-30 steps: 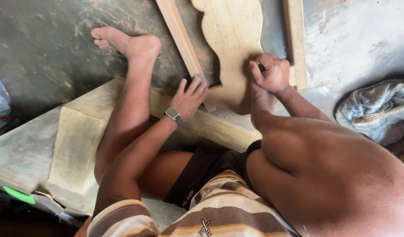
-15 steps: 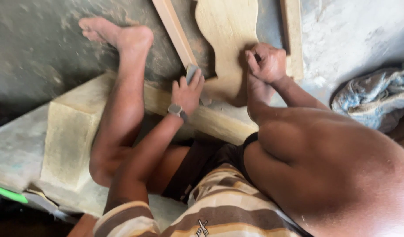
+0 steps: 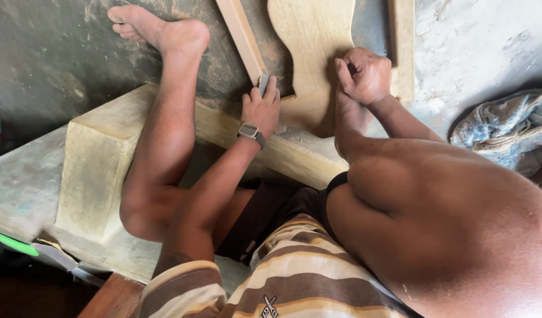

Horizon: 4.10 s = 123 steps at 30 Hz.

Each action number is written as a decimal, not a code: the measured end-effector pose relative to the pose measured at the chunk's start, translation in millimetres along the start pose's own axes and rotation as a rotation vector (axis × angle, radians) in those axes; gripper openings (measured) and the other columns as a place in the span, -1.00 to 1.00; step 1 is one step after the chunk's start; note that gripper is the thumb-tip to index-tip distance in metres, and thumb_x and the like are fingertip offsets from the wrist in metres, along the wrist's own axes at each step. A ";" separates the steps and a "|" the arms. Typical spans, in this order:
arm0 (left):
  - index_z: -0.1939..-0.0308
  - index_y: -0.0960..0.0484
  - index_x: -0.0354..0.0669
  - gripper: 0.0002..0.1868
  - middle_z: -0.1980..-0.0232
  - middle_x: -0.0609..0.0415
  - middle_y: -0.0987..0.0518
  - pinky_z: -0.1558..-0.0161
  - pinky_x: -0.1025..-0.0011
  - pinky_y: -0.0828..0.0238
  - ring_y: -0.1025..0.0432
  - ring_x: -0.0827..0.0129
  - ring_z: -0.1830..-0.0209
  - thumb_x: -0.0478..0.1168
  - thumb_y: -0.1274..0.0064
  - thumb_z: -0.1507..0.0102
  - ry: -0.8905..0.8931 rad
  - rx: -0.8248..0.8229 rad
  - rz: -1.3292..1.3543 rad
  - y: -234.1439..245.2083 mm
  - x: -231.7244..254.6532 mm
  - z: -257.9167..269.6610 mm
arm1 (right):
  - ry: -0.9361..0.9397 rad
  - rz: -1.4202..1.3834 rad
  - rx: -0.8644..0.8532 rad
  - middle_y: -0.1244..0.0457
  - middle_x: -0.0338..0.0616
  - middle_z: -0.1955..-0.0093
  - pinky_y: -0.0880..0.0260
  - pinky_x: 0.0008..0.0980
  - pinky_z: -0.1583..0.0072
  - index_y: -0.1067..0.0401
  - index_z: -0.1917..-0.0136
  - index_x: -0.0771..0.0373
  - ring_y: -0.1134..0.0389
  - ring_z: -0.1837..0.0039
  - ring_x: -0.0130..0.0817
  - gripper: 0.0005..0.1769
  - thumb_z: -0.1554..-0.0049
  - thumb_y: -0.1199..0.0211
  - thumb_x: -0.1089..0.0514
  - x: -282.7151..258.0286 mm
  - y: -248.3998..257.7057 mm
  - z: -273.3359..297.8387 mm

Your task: The person sands a decorative wooden frame by hand using a piece of sandpaper.

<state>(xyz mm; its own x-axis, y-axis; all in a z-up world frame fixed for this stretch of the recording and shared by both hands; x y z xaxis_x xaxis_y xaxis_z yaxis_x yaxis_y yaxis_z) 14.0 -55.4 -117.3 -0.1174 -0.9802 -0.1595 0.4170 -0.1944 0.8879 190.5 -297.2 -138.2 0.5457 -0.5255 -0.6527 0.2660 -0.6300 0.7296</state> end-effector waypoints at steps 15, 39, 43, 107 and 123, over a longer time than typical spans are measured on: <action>-0.30 -0.55 0.12 -0.51 -0.60 0.23 -0.15 0.22 0.11 -0.36 -0.27 0.03 0.24 -0.26 0.05 -0.27 0.016 -0.061 -0.006 15.2 -1.3 17.4 | -0.007 -0.010 0.002 -0.28 -0.37 0.33 -0.16 -0.42 0.33 -0.35 0.29 0.09 -0.28 0.32 -0.43 -0.64 -0.36 -0.22 0.07 0.9 -0.5 3.2; -0.39 -0.44 0.18 -0.57 -0.41 0.24 -0.53 0.23 0.12 -0.28 -0.33 0.15 0.18 0.02 0.09 -0.44 0.237 0.130 0.589 37.9 34.7 32.3 | -0.017 -0.012 -0.001 -0.29 -0.36 0.33 -0.18 -0.39 0.32 -0.35 0.29 0.10 -0.30 0.30 -0.40 -0.63 -0.37 -0.22 0.07 0.4 -1.1 2.6; -0.49 -0.26 0.18 -0.49 -0.50 0.13 -0.43 0.29 -0.06 -0.39 -0.47 -0.06 0.19 0.06 0.19 -0.46 0.260 0.013 0.605 28.4 39.0 29.7 | -0.019 -0.013 -0.005 -0.27 -0.38 0.34 -0.16 -0.42 0.34 -0.35 0.29 0.09 -0.28 0.32 -0.43 -0.64 -0.36 -0.22 0.08 0.6 -1.3 2.2; -0.53 -0.17 0.31 -0.27 -0.51 -0.08 -0.33 0.10 -0.11 -0.36 -0.60 -0.09 0.26 -0.09 0.13 -0.24 0.368 -0.283 0.269 32.8 63.1 4.5 | 0.009 -0.044 0.012 -0.28 -0.30 0.33 -0.20 -0.38 0.32 -0.36 0.29 0.15 -0.29 0.32 -0.38 -0.59 -0.41 -0.17 0.04 -4.2 1.9 -3.6; -0.35 -0.41 -0.24 -0.51 -0.16 -0.07 -0.62 -0.18 -0.06 -0.24 -0.47 0.18 -0.03 -0.26 0.28 -0.34 0.162 0.112 0.207 18.5 61.2 -1.6 | -0.008 -0.046 -0.004 -0.29 -0.33 0.33 -0.21 -0.40 0.32 -0.36 0.29 0.13 -0.30 0.31 -0.40 -0.61 -0.39 -0.20 0.06 -2.3 0.7 -0.8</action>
<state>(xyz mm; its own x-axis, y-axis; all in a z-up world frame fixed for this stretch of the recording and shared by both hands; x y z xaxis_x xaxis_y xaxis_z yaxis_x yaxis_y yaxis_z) 16.0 -119.1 -111.3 0.1088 -0.9936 -0.0289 0.3142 0.0067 0.9493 190.0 -296.0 -136.0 0.5262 -0.5009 -0.6872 0.2937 -0.6514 0.6996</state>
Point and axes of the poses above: each hand's wrist, its own z-axis away from the middle knuckle, its own y-axis out of the back of the hand, x = y × z, the point moved 1 cm from there along -z, towards the middle knuckle
